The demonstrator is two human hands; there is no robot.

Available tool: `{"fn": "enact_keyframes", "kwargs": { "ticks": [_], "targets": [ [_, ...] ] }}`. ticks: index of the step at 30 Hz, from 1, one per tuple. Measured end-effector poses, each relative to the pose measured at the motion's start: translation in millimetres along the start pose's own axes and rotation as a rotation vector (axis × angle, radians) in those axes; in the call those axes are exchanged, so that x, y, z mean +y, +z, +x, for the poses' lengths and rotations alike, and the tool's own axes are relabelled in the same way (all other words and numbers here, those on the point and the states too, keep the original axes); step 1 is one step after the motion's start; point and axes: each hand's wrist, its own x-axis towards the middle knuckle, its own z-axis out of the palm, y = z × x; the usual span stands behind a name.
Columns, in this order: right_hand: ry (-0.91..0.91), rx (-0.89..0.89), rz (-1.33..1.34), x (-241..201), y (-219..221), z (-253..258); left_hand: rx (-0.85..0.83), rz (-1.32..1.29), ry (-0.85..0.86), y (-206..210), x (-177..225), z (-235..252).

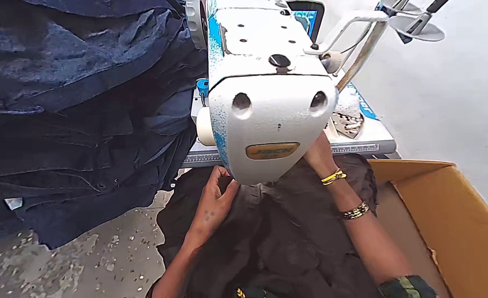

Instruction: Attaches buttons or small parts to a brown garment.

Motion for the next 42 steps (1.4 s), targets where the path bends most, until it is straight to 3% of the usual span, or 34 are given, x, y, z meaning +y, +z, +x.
{"fn": "enact_keyframes", "kwargs": {
  "ticks": [4,7,12,14,17,19,21,23,25,28,30,32,36,42],
  "targets": [
    [-0.001,0.11,0.097,-8.7,-7.2,-12.7,0.011,0.009,0.014,1.2,-0.4,-1.6],
    [0.104,0.169,0.239,-12.9,-20.7,-24.5,0.017,-0.002,0.007,2.8,1.4,-2.2],
    [0.254,0.098,0.423,-15.9,-44.0,-32.6,0.01,-0.043,-0.017,3.4,1.6,1.8],
    [0.232,0.099,0.449,-23.4,-48.3,-32.2,0.02,-0.021,-0.032,3.8,-0.1,4.5],
    [0.042,0.18,0.395,-46.6,-48.9,-31.2,0.066,0.132,0.048,5.9,-7.2,3.4],
    [-0.2,0.257,0.302,-66.5,-45.6,-34.1,0.037,0.286,0.37,0.5,-5.7,-11.1],
    [-0.495,0.337,0.209,-84.8,-37.7,-40.6,-0.134,0.317,0.658,-10.8,1.6,-26.6],
    [-0.721,0.336,0.188,-101.8,-29.3,-44.3,-0.239,0.257,0.684,-18.2,5.9,-33.7],
    [-0.787,0.321,0.131,-110.4,-31.7,-39.2,-0.268,0.15,0.616,-21.1,2.4,-31.4],
    [-0.688,0.23,0.28,-109.2,-32.6,-40.5,-0.299,-0.022,0.52,-26.4,2.4,-27.6],
    [-0.546,-0.045,0.623,-104.0,-35.5,-52.0,-0.243,-0.074,0.408,-42.6,1.5,-24.8],
    [-0.396,-0.221,0.787,-100.6,-38.4,-60.3,-0.121,-0.075,0.228,-66.2,-4.2,-17.3],
    [-0.059,-0.251,0.692,-101.8,-31.8,-49.4,0.006,-0.008,-0.034,-96.0,-24.3,-2.3],
    [0.185,-0.289,0.575,-124.0,-30.1,-42.8,0.031,0.077,-0.072,-99.4,-43.7,-0.9]
  ]
}}
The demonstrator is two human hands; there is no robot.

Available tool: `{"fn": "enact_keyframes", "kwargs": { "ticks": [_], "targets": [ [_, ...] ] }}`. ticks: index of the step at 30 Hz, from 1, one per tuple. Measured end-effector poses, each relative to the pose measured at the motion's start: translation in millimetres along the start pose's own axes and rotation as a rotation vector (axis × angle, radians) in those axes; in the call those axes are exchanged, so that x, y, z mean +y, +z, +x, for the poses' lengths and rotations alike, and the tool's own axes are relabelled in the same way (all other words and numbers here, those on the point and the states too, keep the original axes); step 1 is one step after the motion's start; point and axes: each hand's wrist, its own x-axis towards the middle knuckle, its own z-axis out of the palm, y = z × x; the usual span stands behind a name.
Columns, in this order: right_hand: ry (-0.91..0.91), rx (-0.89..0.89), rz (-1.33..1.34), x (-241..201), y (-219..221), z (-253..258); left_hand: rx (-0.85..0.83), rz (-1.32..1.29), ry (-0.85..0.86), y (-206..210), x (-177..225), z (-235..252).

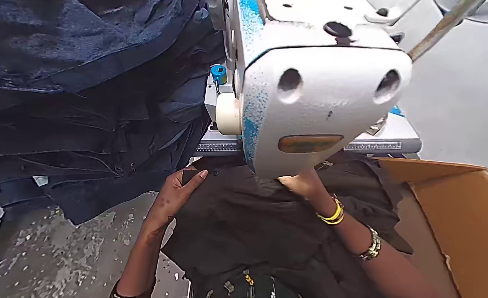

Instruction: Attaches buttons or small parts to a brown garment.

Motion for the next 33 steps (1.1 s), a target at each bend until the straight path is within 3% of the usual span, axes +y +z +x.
{"fn": "enact_keyframes", "kwargs": {
  "ticks": [4,8,12,14,17,20,24,27,33],
  "targets": [
    [-0.17,-0.02,0.121,18.5,-14.0,0.9,-0.002,-0.007,0.033,4.3,6.3,4.5],
    [-0.128,0.022,0.062,32.5,-26.6,-2.4,-0.031,0.044,0.098,10.9,20.9,9.5],
    [-0.175,0.062,-0.185,44.7,-37.8,-1.0,0.015,0.389,0.205,14.3,16.2,11.4],
    [-0.167,0.177,-0.335,57.1,-48.4,5.6,0.067,0.578,0.365,24.0,14.7,8.0],
    [-0.174,0.371,-0.541,89.6,-58.7,27.3,-0.05,0.52,0.554,47.8,16.0,4.9],
    [-0.153,0.33,-0.612,99.5,-58.1,45.8,-0.188,0.229,0.39,73.0,24.7,5.2],
    [-0.189,0.278,-0.698,100.4,-50.5,61.5,-0.176,0.06,0.114,89.7,40.1,10.9],
    [-0.234,0.328,-0.654,99.1,-47.8,55.9,-0.113,-0.007,0.074,94.1,42.7,10.5],
    [-0.235,0.518,-0.312,88.0,-51.4,25.8,-0.074,-0.114,0.063,99.1,38.0,11.8]
  ]
}}
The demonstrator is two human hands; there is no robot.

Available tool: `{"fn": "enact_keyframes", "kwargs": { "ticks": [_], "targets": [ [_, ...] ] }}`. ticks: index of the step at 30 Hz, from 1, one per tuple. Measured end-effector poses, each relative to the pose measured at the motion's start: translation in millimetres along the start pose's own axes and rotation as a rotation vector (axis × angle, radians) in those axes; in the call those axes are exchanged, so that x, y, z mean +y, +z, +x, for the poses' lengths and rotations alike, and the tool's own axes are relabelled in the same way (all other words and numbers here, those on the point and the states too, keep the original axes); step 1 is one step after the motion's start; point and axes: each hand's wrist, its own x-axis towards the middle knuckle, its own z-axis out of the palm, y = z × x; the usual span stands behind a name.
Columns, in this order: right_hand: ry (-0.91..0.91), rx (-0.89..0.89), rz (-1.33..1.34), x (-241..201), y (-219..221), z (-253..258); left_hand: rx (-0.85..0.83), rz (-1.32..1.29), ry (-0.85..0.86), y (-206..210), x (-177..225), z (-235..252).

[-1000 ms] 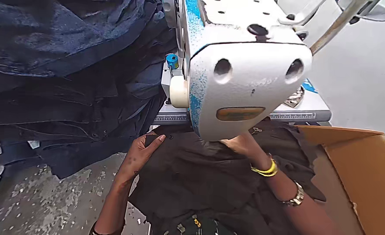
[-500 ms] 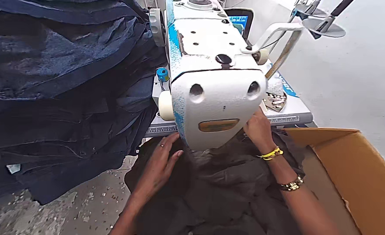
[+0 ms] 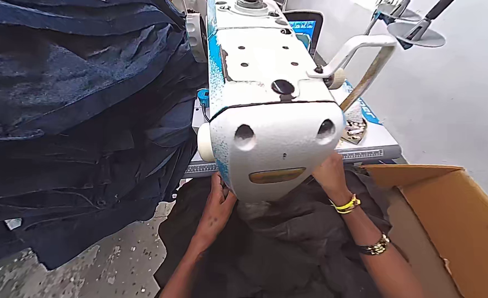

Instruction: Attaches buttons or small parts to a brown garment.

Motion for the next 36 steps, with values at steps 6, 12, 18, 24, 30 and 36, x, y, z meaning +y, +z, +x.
{"fn": "enact_keyframes", "kwargs": {
  "ticks": [6,12,18,24,30,36],
  "targets": [
    [0.073,-0.056,0.156,-31.1,-14.2,5.4,-0.01,0.104,-0.004,-2.6,5.6,1.1],
    [-0.638,0.068,0.011,-80.3,-2.2,-24.8,-0.15,0.449,0.353,-24.3,20.7,-46.7],
    [-0.627,-0.04,0.174,-98.2,7.9,-23.5,-0.186,0.312,0.461,-27.8,21.9,-51.1],
    [-0.158,-0.435,0.54,-90.5,-11.7,-41.8,0.034,0.307,0.292,-78.4,9.8,-36.3],
    [0.026,-0.53,0.431,-87.7,0.4,-33.1,0.164,0.312,0.128,-105.3,-12.4,-35.8],
    [0.104,-0.664,0.65,-72.8,-20.5,-37.9,0.148,0.156,0.161,-110.2,-13.7,-43.2]
  ]
}}
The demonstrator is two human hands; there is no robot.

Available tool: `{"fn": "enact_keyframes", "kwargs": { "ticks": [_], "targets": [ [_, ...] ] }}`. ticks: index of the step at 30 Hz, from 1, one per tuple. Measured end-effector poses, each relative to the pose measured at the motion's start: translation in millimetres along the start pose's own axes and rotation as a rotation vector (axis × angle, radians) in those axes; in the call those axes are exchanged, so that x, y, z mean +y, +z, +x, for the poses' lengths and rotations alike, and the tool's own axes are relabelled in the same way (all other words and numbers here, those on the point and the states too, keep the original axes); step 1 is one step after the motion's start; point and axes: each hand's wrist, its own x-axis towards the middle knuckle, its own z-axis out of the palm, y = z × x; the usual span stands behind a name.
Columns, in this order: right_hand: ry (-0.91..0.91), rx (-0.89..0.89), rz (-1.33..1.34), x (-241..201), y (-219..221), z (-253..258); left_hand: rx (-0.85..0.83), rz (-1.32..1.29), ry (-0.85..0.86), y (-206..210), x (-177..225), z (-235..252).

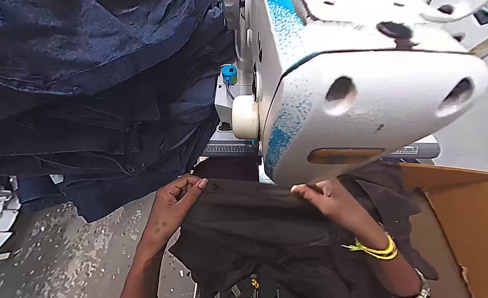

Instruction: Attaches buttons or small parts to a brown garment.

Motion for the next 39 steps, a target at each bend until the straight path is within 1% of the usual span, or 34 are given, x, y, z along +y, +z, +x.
{"fn": "enact_keyframes", "kwargs": {
  "ticks": [2,5,8,12,15,18,21,23,25,27,29,30,32,33,34,36,39],
  "targets": [
    [0.039,0.136,-0.099,0.7,-4.3,3.1,-0.006,0.079,-0.039,7.9,-6.0,5.1],
    [0.031,0.241,-0.293,-3.9,9.9,19.0,0.039,0.253,-0.034,15.2,-16.8,14.9],
    [0.103,0.22,-0.307,-12.4,22.5,30.8,0.044,0.294,-0.051,7.8,-20.9,9.2],
    [0.079,0.177,-0.269,-10.6,19.4,31.8,0.043,0.23,-0.084,7.8,-24.3,-2.2],
    [-0.022,0.173,-0.192,-2.9,3.4,28.9,0.054,0.2,-0.036,14.3,-17.4,5.5],
    [-0.007,0.234,-0.248,9.7,-11.1,23.1,0.043,0.217,0.021,24.7,-5.2,13.3],
    [0.021,0.33,-0.347,9.3,-14.4,18.8,0.038,0.28,0.06,31.6,-0.3,21.9],
    [0.044,0.365,-0.452,11.8,-17.3,17.1,0.043,0.39,0.079,33.3,-1.5,20.2],
    [0.103,0.383,-0.589,16.2,-30.4,20.4,0.042,0.537,0.145,36.1,-1.2,17.2],
    [0.154,0.436,-0.747,29.3,-48.2,27.2,-0.024,0.569,0.226,41.1,-0.3,14.6],
    [0.12,0.476,-0.875,51.7,-59.9,39.9,-0.112,0.471,0.263,52.3,2.9,14.6],
    [0.079,0.475,-0.916,61.8,-62.0,47.7,-0.163,0.372,0.238,60.0,5.0,14.9],
    [0.038,0.439,-0.98,73.8,-60.6,64.1,-0.263,0.133,0.112,76.6,12.2,18.0],
    [0.057,0.418,-1.027,77.0,-58.0,70.4,-0.289,0.044,0.037,83.7,17.5,19.7],
    [0.083,0.408,-1.067,79.1,-54.9,74.6,-0.296,-0.012,-0.02,89.3,22.8,21.4],
    [0.115,0.415,-1.081,77.4,-48.9,75.6,-0.278,-0.057,-0.072,96.6,28.2,24.0],
    [-0.011,0.51,-0.95,76.1,-44.8,62.9,-0.229,-0.093,-0.094,105.9,23.6,20.9]
  ]
}}
